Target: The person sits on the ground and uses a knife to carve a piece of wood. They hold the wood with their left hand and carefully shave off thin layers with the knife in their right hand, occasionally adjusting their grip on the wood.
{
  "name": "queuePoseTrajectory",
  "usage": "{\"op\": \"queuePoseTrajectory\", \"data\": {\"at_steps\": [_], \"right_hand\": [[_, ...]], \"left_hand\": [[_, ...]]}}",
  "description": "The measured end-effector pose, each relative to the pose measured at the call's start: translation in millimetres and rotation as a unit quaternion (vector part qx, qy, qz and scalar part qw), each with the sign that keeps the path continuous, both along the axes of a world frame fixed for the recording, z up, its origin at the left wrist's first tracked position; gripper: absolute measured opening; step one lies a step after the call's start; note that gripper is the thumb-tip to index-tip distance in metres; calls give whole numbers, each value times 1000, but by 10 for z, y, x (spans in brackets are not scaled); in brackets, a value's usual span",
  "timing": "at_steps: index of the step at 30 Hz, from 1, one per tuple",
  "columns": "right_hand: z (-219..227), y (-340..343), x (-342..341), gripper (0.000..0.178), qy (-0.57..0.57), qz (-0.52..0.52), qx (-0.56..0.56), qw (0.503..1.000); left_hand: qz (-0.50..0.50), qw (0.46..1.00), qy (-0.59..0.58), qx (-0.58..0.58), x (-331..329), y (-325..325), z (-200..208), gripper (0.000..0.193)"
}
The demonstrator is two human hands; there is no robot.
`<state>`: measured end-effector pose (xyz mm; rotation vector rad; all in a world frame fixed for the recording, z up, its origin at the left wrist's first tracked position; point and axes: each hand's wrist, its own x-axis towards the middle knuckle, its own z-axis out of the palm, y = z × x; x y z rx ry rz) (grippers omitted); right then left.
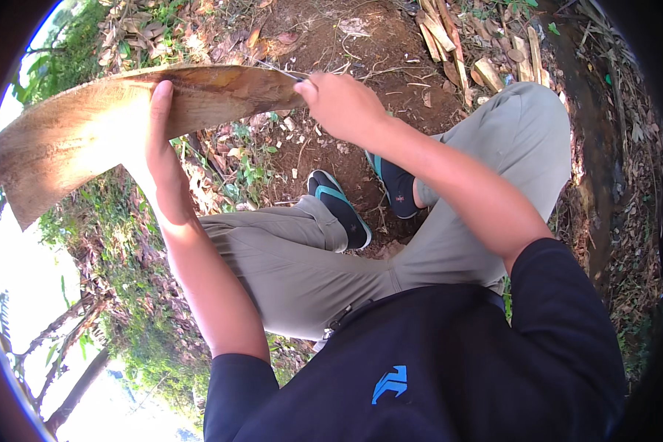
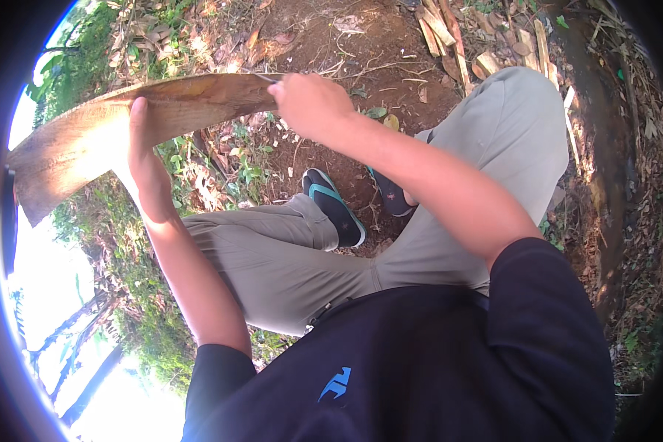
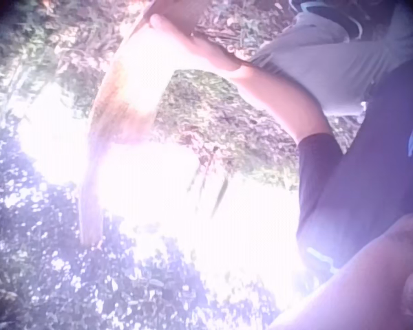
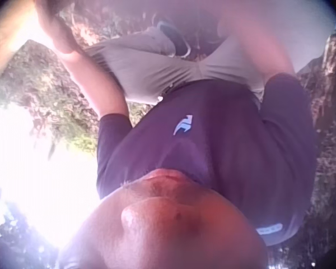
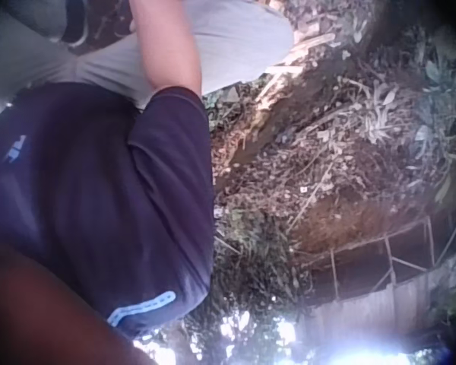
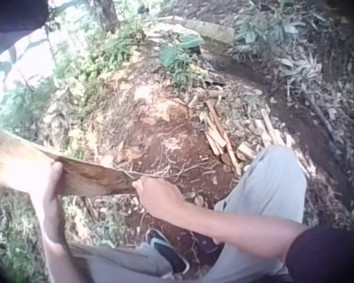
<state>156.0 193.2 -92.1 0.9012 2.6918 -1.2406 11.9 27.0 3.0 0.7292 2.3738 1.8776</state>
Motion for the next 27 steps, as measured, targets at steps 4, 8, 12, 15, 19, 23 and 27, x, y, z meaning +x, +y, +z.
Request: {"op": "queuePoseTrajectory", "data": {"at_steps": [4, 8, 12, 15, 19, 23, 27], "right_hand": [[1, 18, 14, 43, -4, 8, -5, 1000], [-11, -62, -2, 42, -10, 5, -13, 1000], [10, -61, 23, 42, 3, -10, -11, 1000], [160, -142, 8, 43, 23, 17, -8, 1000], [8, -19, 16, 42, -34, -1, -13, 999], [55, -40, 22, 43, -16, 10, -20, 1000], [-62, 102, 27, 43, -47, 4, -49, 998]], "left_hand": [[-2, 1000, -15, -7, -9, -51, -29, 41], [-20, 999, -30, -4, -66, -94, -60, 40], [-5, 1000, -16, -3, -28, -16, -26, 37], [14, 1000, -6, 26, -135, -123, -101, 32], [24, 999, 23, 9, -79, -52, -52, 32], [7, 1000, 6, 22, -39, -31, -25, 32], [-37, 998, -48, 10, 94, -5, 54, 36]]}}
